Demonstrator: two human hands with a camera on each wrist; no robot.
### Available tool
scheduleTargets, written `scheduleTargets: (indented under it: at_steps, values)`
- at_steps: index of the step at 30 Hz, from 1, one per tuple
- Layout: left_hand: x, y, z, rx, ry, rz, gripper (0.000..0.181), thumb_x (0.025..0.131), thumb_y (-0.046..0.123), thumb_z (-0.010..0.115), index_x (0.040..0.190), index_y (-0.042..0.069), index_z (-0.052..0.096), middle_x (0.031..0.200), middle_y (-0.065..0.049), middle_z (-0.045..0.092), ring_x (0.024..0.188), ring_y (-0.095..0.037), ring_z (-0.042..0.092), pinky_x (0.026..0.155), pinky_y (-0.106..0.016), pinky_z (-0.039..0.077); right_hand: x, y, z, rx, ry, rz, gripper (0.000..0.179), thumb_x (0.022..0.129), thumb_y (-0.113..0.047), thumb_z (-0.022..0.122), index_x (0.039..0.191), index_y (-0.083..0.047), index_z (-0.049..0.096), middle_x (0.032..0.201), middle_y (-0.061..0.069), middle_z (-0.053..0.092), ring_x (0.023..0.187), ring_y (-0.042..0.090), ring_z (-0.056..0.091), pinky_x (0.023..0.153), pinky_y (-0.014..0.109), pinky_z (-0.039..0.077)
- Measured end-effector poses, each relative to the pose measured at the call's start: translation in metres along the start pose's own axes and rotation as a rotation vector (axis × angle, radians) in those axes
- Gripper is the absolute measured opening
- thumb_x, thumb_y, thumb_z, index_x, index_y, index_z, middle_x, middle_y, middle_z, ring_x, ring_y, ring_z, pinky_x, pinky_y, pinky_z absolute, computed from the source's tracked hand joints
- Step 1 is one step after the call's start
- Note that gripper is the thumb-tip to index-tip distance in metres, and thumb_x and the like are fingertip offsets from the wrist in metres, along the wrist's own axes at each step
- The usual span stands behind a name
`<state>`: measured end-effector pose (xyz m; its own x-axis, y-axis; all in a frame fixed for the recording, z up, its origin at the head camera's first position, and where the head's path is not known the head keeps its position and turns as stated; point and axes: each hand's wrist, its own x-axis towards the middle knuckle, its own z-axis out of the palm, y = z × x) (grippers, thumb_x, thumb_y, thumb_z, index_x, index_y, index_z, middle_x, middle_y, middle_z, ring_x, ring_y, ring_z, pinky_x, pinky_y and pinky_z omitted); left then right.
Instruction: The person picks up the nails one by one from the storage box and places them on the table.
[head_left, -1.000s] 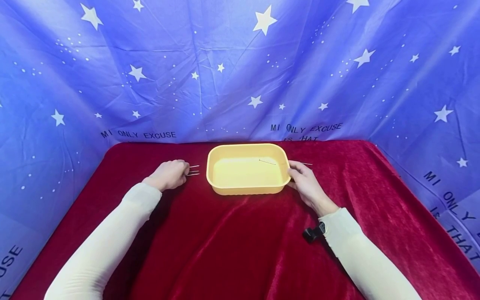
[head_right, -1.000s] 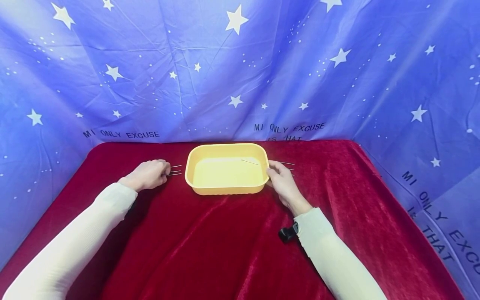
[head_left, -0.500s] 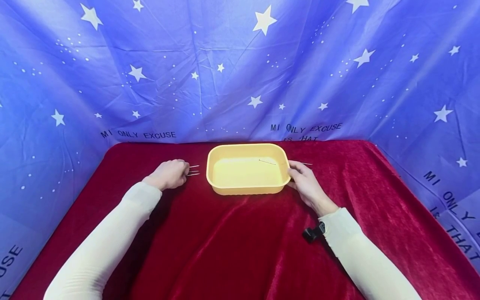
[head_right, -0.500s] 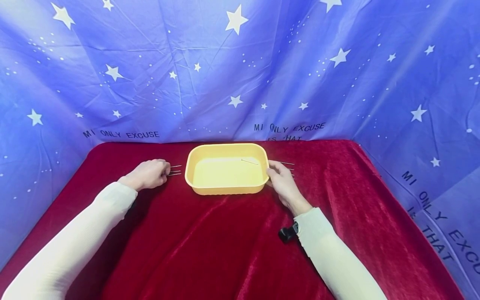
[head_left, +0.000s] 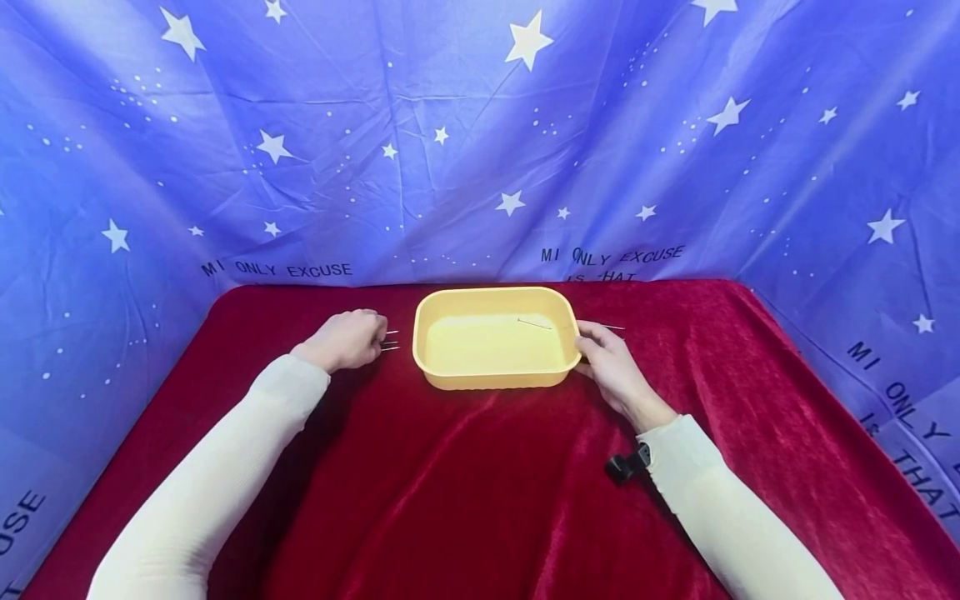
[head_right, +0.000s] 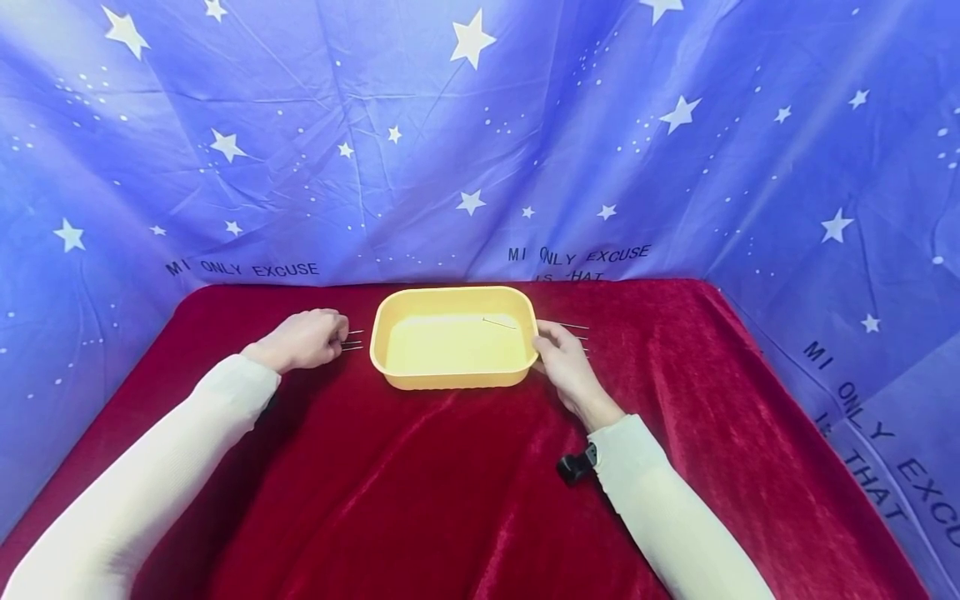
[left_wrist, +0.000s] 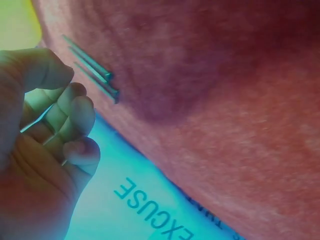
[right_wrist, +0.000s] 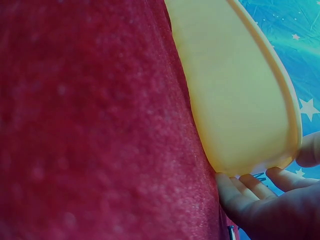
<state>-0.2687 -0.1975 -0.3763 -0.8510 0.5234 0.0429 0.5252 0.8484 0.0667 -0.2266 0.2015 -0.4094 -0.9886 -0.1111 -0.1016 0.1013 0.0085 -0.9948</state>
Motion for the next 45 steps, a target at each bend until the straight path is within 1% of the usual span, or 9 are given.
scheduleTargets:
  at_steps: [7,13,16,19,22,27,34,39,45]
  values:
    - [0.010,0.007,-0.010,0.002,0.004,0.013,0.015,0.070,0.001,0.059,0.068,0.015,0.054,0.072,-0.001,0.053,0.066,-0.023,0.052,0.058,-0.041,0.047,0.000,0.000,-0.001,0.009,0.003,0.010,0.043,0.100,-0.008,0.037,0.141,0.005,0.036,0.135,0.025,0.042,0.110,0.026,0.052,0.088,0.034,0.052]
    - [0.021,0.012,-0.018,0.026,0.007,0.022,0.015,0.071,0.002,0.058,0.067,0.016,0.054,0.074,-0.001,0.054,0.068,-0.023,0.053,0.059,-0.041,0.046,-0.001,0.002,-0.001,0.011,0.003,0.007,0.043,0.100,-0.008,0.038,0.141,0.005,0.036,0.131,0.022,0.043,0.101,0.015,0.056,0.087,0.032,0.052]
    - [0.028,0.016,-0.024,0.032,0.019,0.031,0.014,0.071,0.002,0.057,0.068,0.015,0.054,0.076,-0.002,0.055,0.069,-0.025,0.054,0.060,-0.043,0.047,-0.001,0.002,-0.002,0.014,0.004,0.009,0.042,0.100,-0.008,0.038,0.140,0.005,0.037,0.130,0.021,0.044,0.098,0.013,0.057,0.086,0.032,0.052]
    - [0.035,0.021,-0.030,0.031,0.028,0.034,0.011,0.072,0.002,0.056,0.072,0.014,0.056,0.079,-0.004,0.057,0.073,-0.027,0.056,0.063,-0.045,0.048,-0.001,0.001,-0.002,0.008,0.010,0.011,0.043,0.100,-0.008,0.038,0.140,0.004,0.037,0.132,0.021,0.044,0.101,0.016,0.056,0.087,0.033,0.052]
    - [0.042,0.028,-0.035,0.032,0.037,0.035,0.011,0.073,0.003,0.054,0.075,0.013,0.058,0.081,-0.004,0.058,0.075,-0.028,0.058,0.064,-0.046,0.049,-0.002,0.000,-0.002,0.002,0.010,0.014,0.044,0.099,-0.008,0.037,0.141,0.005,0.036,0.135,0.023,0.042,0.107,0.022,0.054,0.088,0.034,0.052]
    - [0.053,0.038,-0.042,0.046,0.046,0.058,0.010,0.076,0.004,0.054,0.074,0.013,0.058,0.079,-0.003,0.057,0.075,-0.026,0.057,0.063,-0.044,0.050,-0.001,0.001,-0.001,0.001,0.012,0.019,0.044,0.100,-0.008,0.037,0.142,0.004,0.036,0.136,0.024,0.042,0.113,0.029,0.051,0.089,0.034,0.051]
    - [0.067,0.050,-0.047,0.056,0.007,0.067,0.009,0.077,0.004,0.054,0.079,0.012,0.056,0.081,-0.003,0.055,0.076,-0.025,0.053,0.065,-0.042,0.048,-0.001,0.001,-0.001,0.013,0.008,0.013,0.044,0.100,-0.008,0.037,0.142,0.005,0.035,0.136,0.025,0.041,0.116,0.033,0.049,0.090,0.037,0.051]
    - [0.077,0.058,-0.051,0.069,0.008,0.071,0.010,0.078,0.004,0.054,0.083,0.011,0.059,0.085,-0.004,0.057,0.078,-0.026,0.055,0.069,-0.042,0.049,0.000,0.000,-0.001,0.005,0.006,0.007,0.043,0.100,-0.008,0.037,0.142,0.005,0.035,0.136,0.025,0.041,0.116,0.033,0.049,0.091,0.038,0.051]
    - [0.088,0.070,-0.054,0.078,0.006,0.083,0.009,0.079,0.005,0.055,0.083,0.012,0.059,0.086,-0.003,0.057,0.079,-0.026,0.056,0.068,-0.042,0.049,0.000,0.000,0.000,0.008,-0.001,0.004,0.044,0.100,-0.008,0.036,0.142,0.006,0.035,0.136,0.027,0.040,0.114,0.032,0.050,0.092,0.039,0.050]
